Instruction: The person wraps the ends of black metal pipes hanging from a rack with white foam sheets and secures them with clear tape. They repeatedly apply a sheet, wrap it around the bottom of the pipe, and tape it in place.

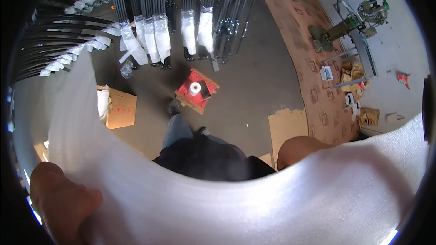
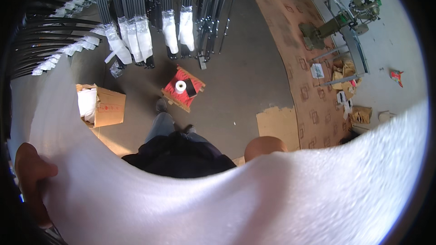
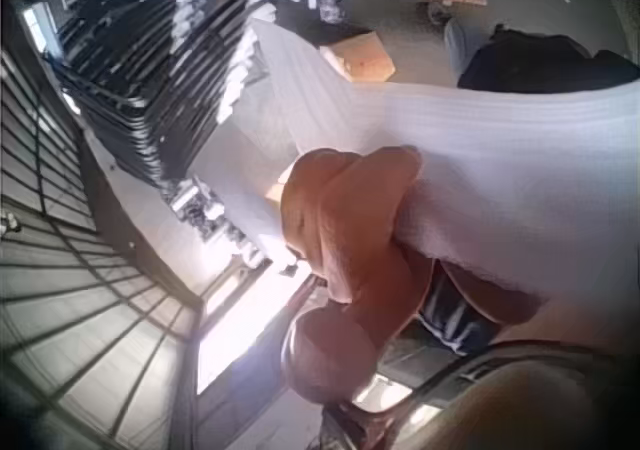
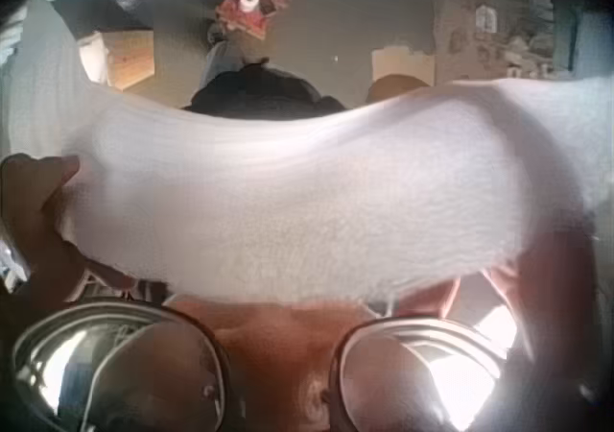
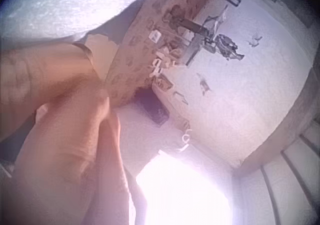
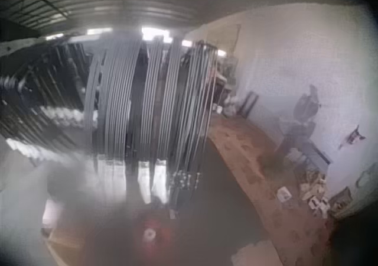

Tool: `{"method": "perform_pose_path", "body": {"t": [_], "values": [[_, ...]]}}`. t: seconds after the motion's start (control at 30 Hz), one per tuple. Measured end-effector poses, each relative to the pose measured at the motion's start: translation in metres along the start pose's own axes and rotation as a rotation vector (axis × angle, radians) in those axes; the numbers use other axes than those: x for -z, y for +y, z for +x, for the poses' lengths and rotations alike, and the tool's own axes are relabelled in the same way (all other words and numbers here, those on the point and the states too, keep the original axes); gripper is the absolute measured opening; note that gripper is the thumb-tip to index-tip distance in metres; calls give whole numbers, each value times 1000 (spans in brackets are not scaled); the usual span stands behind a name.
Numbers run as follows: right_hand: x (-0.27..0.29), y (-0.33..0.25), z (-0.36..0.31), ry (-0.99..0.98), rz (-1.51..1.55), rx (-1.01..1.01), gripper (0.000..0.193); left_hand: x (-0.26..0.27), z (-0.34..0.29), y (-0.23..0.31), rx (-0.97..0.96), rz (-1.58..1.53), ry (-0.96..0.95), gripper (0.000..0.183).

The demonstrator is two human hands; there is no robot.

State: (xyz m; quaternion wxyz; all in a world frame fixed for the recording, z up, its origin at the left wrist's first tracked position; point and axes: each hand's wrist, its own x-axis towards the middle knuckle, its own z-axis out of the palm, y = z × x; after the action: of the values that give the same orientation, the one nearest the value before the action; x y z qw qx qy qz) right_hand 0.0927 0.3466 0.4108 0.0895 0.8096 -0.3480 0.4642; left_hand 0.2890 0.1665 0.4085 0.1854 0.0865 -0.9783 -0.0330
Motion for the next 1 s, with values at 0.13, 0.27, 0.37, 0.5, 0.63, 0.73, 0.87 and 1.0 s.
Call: {"method": "perform_pose_path", "body": {"t": [0.13,0.27,0.37,0.5,0.63,0.73,0.87,1.0], "values": [[-10,26,5,-56,-31,11,54,15,15,6,117,-58,-24,33],[-30,65,17,-99,-72,-16,57,15,36,-10,214,-161,0,30],[-52,95,25,-121,-154,-130,60,-35,55,-69,-85,-203,159,27],[-106,166,4,-214,-248,-560,64,-173,94,-127,-304,-207,482,31],[-129,247,-50,-268,-264,-967,61,-238,126,-154,-147,-411,239,27],[-103,287,-106,-305,-442,-1047,48,-268,140,-180,-150,-460,-3,22],[-99,314,-151,-432,-257,-897,32,-320,144,-203,-42,-564,-248,12],[-139,336,-228,-421,28,-1201,31,-364,177,-172,-158,-643,-300,13]]}}
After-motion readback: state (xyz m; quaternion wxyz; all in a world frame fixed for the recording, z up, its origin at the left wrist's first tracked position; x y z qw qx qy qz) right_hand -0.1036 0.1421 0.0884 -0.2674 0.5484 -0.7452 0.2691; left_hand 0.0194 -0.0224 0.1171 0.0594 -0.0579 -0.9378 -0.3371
